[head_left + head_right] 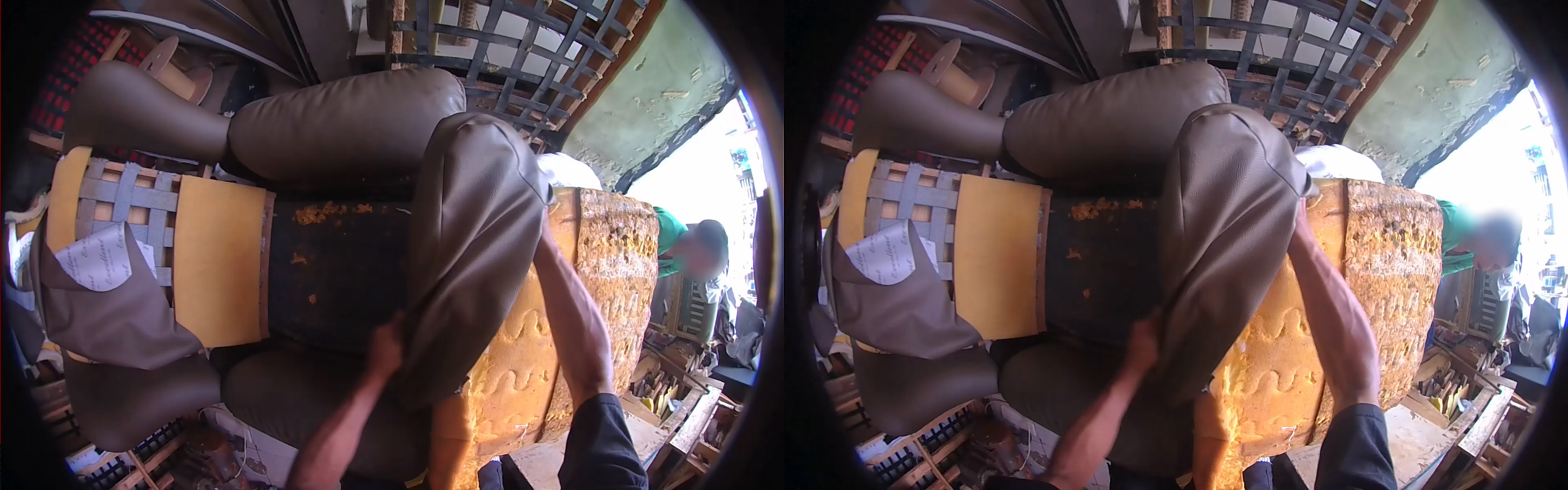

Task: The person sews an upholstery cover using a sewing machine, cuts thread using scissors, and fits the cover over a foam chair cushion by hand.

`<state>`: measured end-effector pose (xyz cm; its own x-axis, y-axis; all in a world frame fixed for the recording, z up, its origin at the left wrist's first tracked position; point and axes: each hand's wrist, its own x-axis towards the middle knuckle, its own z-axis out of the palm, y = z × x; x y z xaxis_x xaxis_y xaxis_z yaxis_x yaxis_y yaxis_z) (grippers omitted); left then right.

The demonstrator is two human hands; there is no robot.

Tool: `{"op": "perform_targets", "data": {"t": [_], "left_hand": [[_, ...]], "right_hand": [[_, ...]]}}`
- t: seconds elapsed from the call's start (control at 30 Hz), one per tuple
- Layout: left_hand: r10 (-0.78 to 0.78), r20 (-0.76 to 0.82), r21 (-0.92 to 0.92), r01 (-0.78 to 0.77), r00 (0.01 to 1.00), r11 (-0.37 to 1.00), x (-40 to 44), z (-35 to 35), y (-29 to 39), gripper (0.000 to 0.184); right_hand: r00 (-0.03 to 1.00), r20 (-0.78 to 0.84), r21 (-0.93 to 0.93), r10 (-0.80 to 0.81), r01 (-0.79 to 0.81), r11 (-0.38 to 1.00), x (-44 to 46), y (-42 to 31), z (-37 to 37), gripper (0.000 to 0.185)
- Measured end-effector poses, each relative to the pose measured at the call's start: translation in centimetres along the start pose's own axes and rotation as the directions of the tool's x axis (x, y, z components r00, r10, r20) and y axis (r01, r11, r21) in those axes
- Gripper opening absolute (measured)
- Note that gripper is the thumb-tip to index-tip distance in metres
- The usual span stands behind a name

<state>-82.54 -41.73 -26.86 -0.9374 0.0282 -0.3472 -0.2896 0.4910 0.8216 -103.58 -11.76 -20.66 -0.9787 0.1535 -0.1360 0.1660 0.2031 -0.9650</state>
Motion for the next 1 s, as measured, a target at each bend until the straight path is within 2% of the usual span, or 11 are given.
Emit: {"op": "perform_targets", "data": {"t": [0.17,0.23,0.3,0.33,0.4,0.5,0.63,0.7,0.73,0.87,1.0], "left_hand": [[0.082,-0.020,-0.034,-0.083,0.996,0.996,-1.7,2.1,1.1,0.036],[0.010,0.333,-0.131,0.036,0.943,0.991,-0.6,-1.3,2.1,0.029],[0.136,0.311,0.097,-0.174,0.940,0.980,2.0,-3.6,3.8,0.021],[0.260,0.114,0.101,-0.271,0.959,0.957,3.8,-4.5,6.3,0.017],[0.540,-0.235,0.144,-0.521,0.808,0.842,8.6,-6.0,12.5,0.012],[0.850,-0.143,0.354,-0.776,0.507,0.522,14.0,-7.2,23.6,0.022],[0.771,0.340,0.602,-0.755,0.539,0.262,20.6,-4.0,29.6,0.037],[0.569,0.498,0.587,-0.737,0.655,0.335,21.3,-3.3,31.3,0.036],[0.323,0.617,0.589,-0.694,0.717,0.414,21.5,-2.6,32.8,0.035],[0.268,0.713,0.619,-0.761,0.648,0.195,19.0,-0.2,33.6,0.024],[0.684,0.522,0.470,-0.841,0.510,0.269,17.9,1.9,29.2,0.018]], "right_hand": [[1.000,0.021,0.176,0.020,-0.024,0.984,0.2,3.1,2.4,0.041],[0.999,0.012,0.255,0.042,-0.043,0.966,-0.3,3.8,1.9,0.042],[0.998,0.021,0.303,0.058,-0.062,0.951,-0.5,4.1,1.6,0.042],[0.997,0.044,0.302,0.058,-0.068,0.951,-0.4,4.2,1.9,0.042],[0.992,0.124,0.169,0.011,-0.032,0.985,-0.6,4.2,2.3,0.048],[0.972,0.196,0.160,-0.134,0.103,0.982,0.7,8.2,3.0,0.044],[0.965,0.188,0.273,-0.180,0.125,0.954,-1.1,5.0,3.4,0.042],[0.961,0.275,0.853,-0.010,-0.239,0.464,-1.1,5.9,4.4,0.039],[0.968,0.248,0.829,-0.035,-0.194,0.524,-1.4,5.7,4.7,0.039],[0.983,0.166,0.662,-0.083,-0.049,0.748,-3.1,5.6,5.9,0.039],[0.991,0.100,0.540,-0.087,0.019,0.841,-3.0,6.0,5.5,0.040]]}}
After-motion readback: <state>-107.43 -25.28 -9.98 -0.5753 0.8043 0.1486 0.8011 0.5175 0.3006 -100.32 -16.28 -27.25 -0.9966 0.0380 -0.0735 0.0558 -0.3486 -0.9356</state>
